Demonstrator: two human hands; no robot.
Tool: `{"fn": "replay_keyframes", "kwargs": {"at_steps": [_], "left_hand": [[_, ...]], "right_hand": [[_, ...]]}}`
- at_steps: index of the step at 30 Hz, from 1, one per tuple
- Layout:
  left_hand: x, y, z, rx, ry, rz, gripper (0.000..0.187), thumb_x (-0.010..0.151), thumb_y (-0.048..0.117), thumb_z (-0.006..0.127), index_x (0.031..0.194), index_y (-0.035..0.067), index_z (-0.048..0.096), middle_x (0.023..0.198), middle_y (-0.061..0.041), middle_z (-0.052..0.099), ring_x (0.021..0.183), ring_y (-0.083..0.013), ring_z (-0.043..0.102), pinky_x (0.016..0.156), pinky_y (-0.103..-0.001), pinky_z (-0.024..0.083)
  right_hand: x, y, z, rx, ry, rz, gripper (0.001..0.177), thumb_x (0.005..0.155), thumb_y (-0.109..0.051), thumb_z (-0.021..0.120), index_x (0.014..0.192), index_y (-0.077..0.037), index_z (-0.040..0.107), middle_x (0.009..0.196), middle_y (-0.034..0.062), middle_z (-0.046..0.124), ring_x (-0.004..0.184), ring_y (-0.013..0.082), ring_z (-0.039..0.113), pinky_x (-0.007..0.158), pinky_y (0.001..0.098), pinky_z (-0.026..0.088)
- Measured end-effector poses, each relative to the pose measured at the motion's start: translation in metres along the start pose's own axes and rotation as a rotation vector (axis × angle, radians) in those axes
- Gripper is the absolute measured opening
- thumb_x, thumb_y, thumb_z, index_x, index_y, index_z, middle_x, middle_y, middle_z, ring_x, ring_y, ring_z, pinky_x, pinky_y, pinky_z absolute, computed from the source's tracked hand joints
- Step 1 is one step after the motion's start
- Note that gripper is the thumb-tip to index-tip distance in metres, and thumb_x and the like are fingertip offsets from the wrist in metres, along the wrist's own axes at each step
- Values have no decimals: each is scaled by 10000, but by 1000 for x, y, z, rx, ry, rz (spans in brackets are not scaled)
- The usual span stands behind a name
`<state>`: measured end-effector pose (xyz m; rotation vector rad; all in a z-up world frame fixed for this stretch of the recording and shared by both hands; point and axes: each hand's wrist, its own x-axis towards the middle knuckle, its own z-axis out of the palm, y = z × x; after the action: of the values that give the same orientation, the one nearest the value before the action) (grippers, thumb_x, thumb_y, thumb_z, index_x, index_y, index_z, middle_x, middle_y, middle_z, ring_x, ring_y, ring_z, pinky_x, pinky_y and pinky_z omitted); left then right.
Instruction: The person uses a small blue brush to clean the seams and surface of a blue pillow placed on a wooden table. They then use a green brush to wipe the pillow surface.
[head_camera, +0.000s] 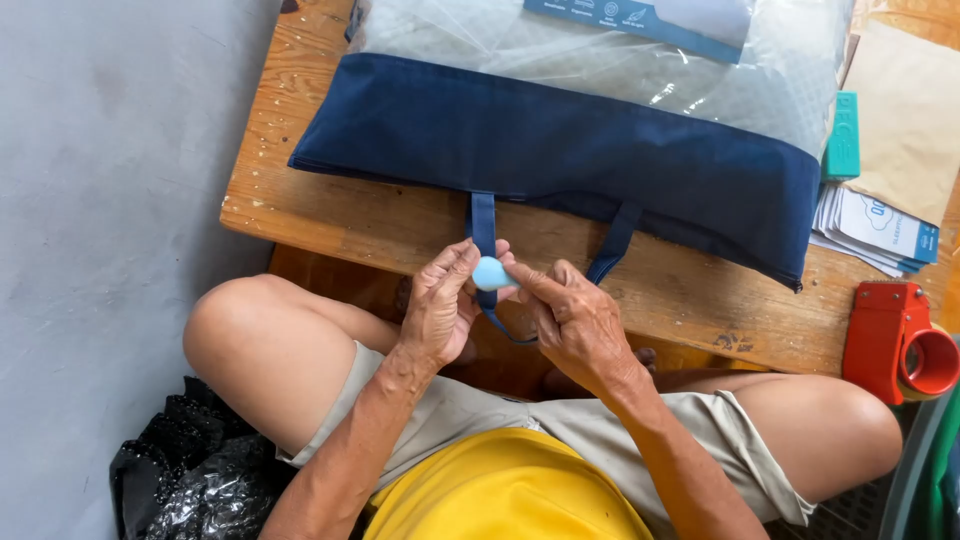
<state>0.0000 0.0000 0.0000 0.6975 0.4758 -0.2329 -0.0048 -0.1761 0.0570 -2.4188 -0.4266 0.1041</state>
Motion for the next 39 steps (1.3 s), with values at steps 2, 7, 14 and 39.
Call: {"fn": "replay_keyframes", "kwargs": {"at_steps": [2, 7, 14, 39], "left_hand": [[-3, -4, 6, -26, 27, -27, 338, 1010, 217, 628, 1262, -5, 671, 1243, -240, 715, 1102, -359, 718, 892, -575, 613], [-9, -4, 16, -49, 114, 15, 253, 1010, 188, 641, 1185, 11, 687, 1273, -221, 712, 1167, -354, 701, 892, -562, 616], [-20, -25, 18, -70, 66, -52, 261, 1022, 208, 624, 1193, 16, 671, 1262, -224, 711, 1162, -346, 694, 901, -562, 610], [-55, -81, 35, -130, -66, 65, 386, 1063, 301, 475, 1335, 39, 556, 1495, -290, 543, 1458, -406, 480, 978, -446, 560]], "right_hand": [[-5, 5, 3, -18, 20, -11, 370, 1005, -274, 576, 1356, -335, 680, 754, 43, 464, 708, 332, 643, 580, 409, 532], [-25, -5, -6, 16, -73, 30, 327, 988, -239, 574, 1268, -303, 732, 707, 33, 494, 619, 328, 637, 530, 411, 519], [-40, 6, -14, 17, 59, 18, 343, 1005, -211, 582, 1316, -264, 717, 709, 32, 476, 617, 293, 613, 519, 356, 504], [-105, 21, -12, 106, 156, 56, 426, 989, -72, 658, 1396, -196, 645, 770, -5, 414, 657, 148, 443, 607, 305, 426]]}}
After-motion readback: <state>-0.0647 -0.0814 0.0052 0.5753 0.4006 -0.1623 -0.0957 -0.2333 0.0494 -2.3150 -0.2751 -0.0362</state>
